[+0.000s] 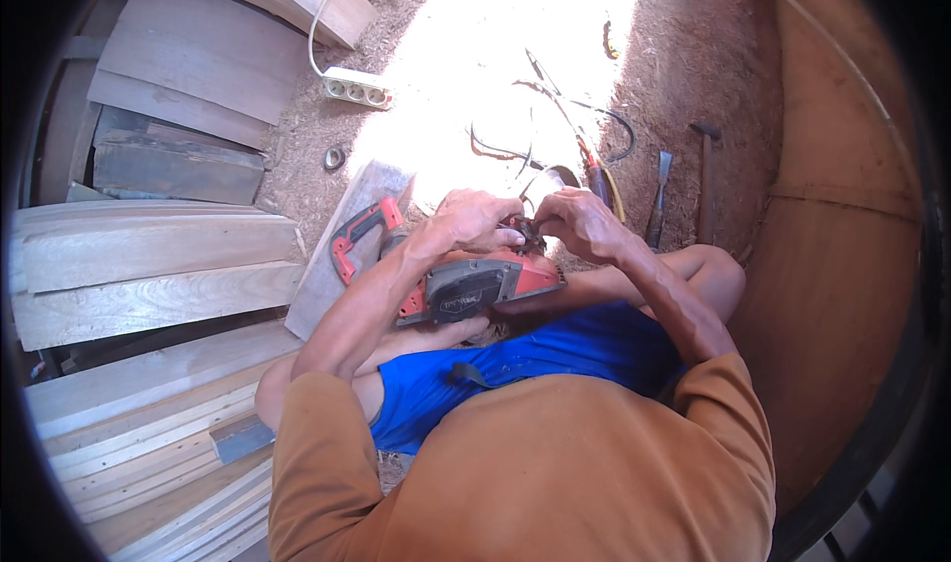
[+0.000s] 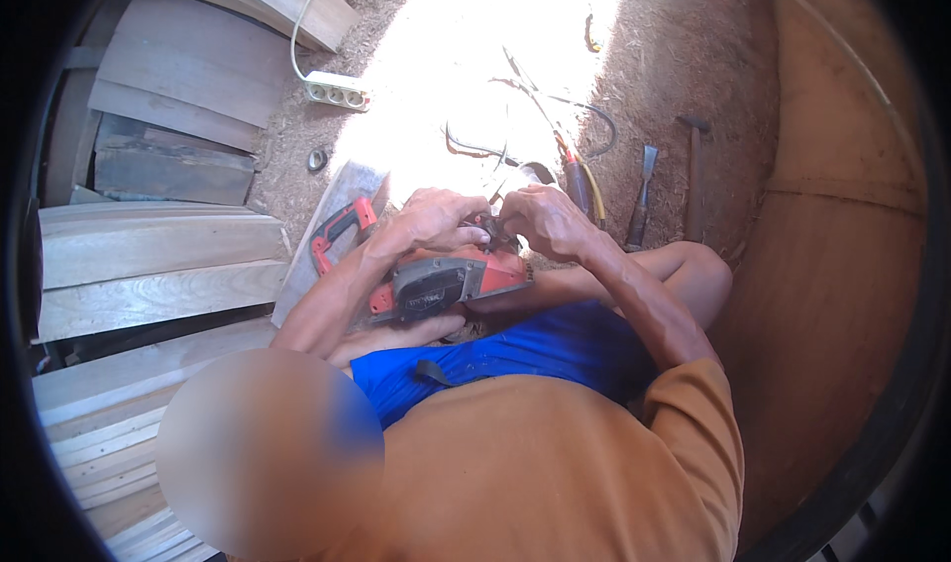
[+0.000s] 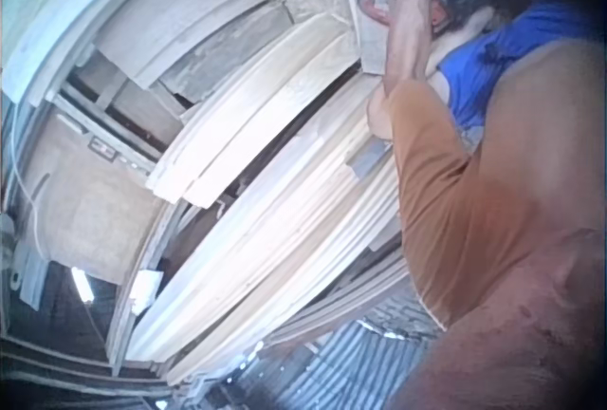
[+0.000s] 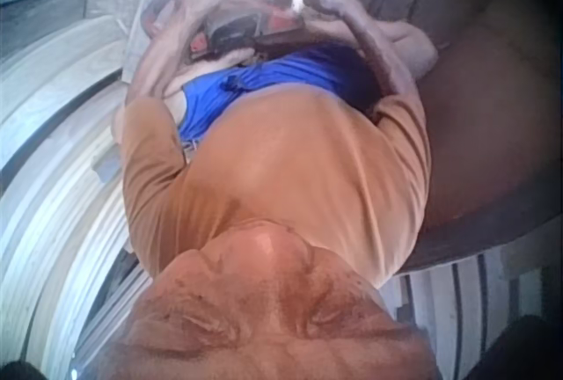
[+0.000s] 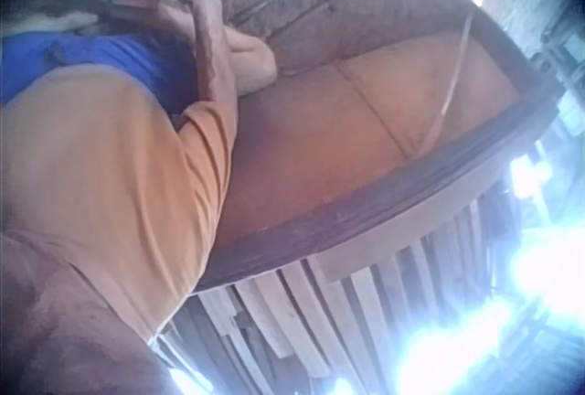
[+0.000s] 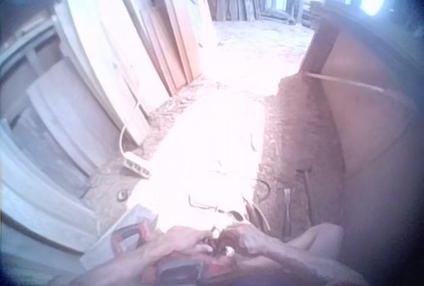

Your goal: The person sits on the floor and uses a small screwdriver to remove a screw from the housing of a red orbital sander, then pulls a small component or wire free from the internal assembly.

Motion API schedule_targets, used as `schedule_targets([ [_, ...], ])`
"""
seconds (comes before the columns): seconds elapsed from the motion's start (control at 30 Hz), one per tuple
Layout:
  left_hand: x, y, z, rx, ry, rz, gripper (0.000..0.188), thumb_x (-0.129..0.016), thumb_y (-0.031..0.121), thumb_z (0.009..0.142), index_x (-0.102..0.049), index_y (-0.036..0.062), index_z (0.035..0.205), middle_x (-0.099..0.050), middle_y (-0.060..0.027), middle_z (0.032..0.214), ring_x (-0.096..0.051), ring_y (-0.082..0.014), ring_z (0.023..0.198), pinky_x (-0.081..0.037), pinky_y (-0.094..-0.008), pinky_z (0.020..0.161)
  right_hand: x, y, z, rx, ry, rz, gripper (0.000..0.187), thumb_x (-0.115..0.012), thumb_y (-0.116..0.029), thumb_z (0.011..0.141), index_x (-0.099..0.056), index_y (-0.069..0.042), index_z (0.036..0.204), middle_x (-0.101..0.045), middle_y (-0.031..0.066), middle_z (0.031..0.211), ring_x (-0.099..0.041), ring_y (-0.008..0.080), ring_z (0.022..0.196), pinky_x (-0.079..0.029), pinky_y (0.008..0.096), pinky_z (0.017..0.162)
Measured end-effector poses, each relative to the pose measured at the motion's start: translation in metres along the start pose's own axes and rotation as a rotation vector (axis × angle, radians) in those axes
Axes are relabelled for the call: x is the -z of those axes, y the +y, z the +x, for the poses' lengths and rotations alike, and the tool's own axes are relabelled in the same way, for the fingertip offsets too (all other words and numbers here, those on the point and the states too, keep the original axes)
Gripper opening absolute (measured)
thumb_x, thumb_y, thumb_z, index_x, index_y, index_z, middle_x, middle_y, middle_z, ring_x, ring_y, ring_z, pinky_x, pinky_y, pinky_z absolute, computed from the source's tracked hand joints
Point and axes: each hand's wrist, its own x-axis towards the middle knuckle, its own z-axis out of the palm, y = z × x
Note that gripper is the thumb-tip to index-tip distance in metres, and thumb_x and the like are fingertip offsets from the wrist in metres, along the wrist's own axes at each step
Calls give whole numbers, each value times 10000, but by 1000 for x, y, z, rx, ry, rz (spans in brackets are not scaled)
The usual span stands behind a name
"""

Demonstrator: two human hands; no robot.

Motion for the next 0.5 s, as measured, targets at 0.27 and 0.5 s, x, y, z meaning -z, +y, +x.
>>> schedule_targets([
  [0.27,-7,-3,5,-13,6,-24,392,-734,448,931,-709,173,1210,-784,-122,1032,-740,-352,1005,-549,-502,854,2,13,7,-314,-165,416,158,-728,-72,841,-706,-7,983,-744,131,890,-715,256,859,-545,408,794],
  [0.5,0,4,8,9,-46,11,418,-743,406,928,-659,151,1248,-775,-143,1009,-734,-363,1031,-543,-501,881,-11,59,11,-346,-307,780,75,-712,-10,897,-676,11,959,-723,72,857,-669,164,822,-552,334,742],
])
